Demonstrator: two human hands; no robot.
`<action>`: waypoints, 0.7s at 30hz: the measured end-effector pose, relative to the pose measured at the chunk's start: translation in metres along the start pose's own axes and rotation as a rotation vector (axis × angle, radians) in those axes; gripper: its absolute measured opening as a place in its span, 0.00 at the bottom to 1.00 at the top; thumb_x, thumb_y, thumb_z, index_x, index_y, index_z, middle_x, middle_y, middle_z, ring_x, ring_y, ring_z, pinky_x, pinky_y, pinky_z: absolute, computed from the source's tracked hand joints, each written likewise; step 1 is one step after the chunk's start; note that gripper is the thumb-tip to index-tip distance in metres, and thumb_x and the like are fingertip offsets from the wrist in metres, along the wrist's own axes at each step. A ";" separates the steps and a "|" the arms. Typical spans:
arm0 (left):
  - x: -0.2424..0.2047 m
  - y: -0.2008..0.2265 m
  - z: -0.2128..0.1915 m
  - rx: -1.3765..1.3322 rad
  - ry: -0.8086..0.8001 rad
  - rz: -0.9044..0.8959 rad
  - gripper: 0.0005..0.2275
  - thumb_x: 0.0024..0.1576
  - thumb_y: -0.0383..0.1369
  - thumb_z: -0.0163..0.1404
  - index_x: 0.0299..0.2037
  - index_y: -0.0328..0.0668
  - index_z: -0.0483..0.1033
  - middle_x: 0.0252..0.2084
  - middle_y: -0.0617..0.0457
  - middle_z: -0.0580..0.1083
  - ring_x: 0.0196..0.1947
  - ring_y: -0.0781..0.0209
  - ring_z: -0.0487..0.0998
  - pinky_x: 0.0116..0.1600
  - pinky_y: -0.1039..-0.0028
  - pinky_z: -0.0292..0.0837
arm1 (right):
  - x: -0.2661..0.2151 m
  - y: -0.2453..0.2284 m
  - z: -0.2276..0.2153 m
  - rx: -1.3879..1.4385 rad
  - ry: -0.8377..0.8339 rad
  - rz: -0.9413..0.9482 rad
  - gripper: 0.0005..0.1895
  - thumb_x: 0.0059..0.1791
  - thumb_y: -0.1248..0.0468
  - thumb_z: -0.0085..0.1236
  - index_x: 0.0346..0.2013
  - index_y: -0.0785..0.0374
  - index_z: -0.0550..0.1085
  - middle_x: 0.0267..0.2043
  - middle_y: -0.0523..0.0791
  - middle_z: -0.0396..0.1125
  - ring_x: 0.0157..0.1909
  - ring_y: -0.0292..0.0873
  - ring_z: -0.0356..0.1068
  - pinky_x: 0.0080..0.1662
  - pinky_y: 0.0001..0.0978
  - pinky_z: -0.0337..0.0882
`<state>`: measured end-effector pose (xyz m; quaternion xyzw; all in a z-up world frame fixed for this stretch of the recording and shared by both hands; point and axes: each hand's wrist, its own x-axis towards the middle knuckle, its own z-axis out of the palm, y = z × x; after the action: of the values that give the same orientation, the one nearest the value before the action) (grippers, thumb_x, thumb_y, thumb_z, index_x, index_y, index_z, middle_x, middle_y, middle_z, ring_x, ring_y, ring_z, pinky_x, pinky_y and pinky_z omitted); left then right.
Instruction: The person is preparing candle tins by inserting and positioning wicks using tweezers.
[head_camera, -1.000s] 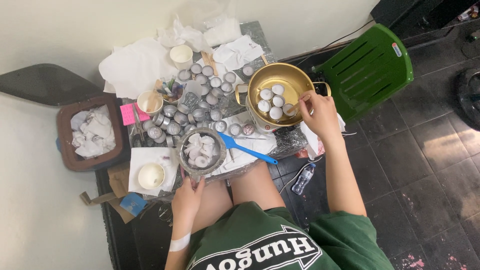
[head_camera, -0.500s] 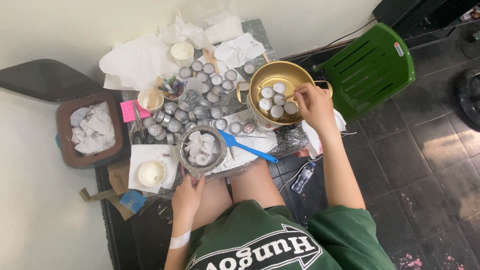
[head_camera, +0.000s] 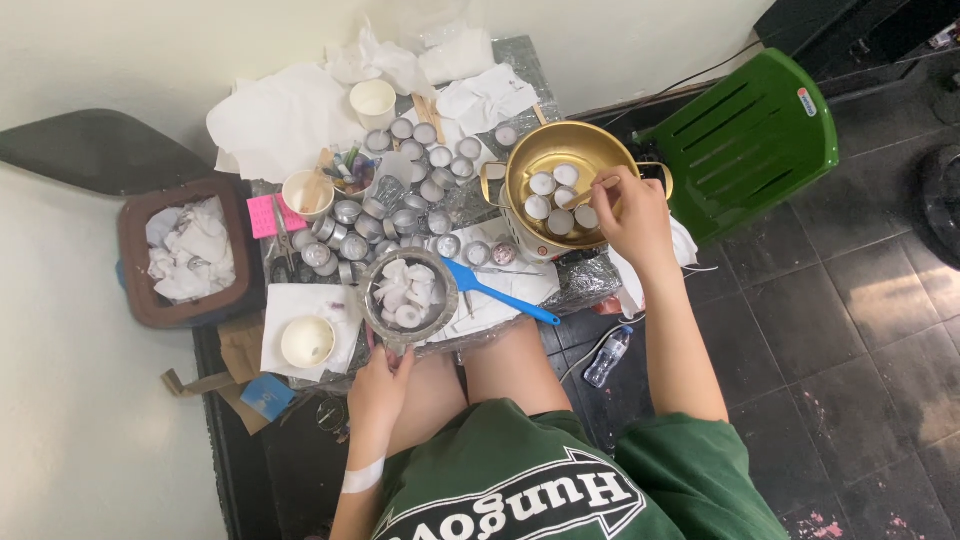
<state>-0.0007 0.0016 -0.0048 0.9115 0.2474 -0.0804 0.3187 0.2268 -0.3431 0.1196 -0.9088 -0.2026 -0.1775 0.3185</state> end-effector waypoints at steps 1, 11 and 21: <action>0.000 0.000 -0.001 0.000 -0.002 -0.001 0.20 0.59 0.52 0.49 0.37 0.39 0.74 0.33 0.41 0.80 0.37 0.36 0.81 0.42 0.51 0.74 | -0.003 -0.002 0.000 0.000 -0.002 0.001 0.02 0.55 0.66 0.57 0.42 0.60 0.73 0.31 0.39 0.75 0.37 0.40 0.75 0.51 0.38 0.61; -0.003 0.007 -0.006 0.002 -0.020 -0.030 0.20 0.59 0.52 0.49 0.37 0.39 0.74 0.31 0.41 0.79 0.37 0.36 0.81 0.42 0.51 0.74 | -0.017 -0.018 0.016 -0.062 -0.046 -0.045 0.03 0.54 0.66 0.58 0.42 0.60 0.74 0.30 0.42 0.73 0.33 0.45 0.72 0.48 0.36 0.61; -0.001 0.000 0.000 0.009 0.008 -0.006 0.20 0.58 0.52 0.49 0.37 0.40 0.74 0.32 0.42 0.80 0.36 0.37 0.81 0.41 0.52 0.74 | -0.013 -0.018 0.007 -0.092 -0.071 0.034 0.02 0.54 0.66 0.58 0.42 0.59 0.74 0.29 0.39 0.73 0.32 0.40 0.72 0.48 0.36 0.60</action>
<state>-0.0014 0.0013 -0.0039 0.9124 0.2511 -0.0790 0.3135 0.2080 -0.3290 0.1180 -0.9315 -0.1898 -0.1488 0.2722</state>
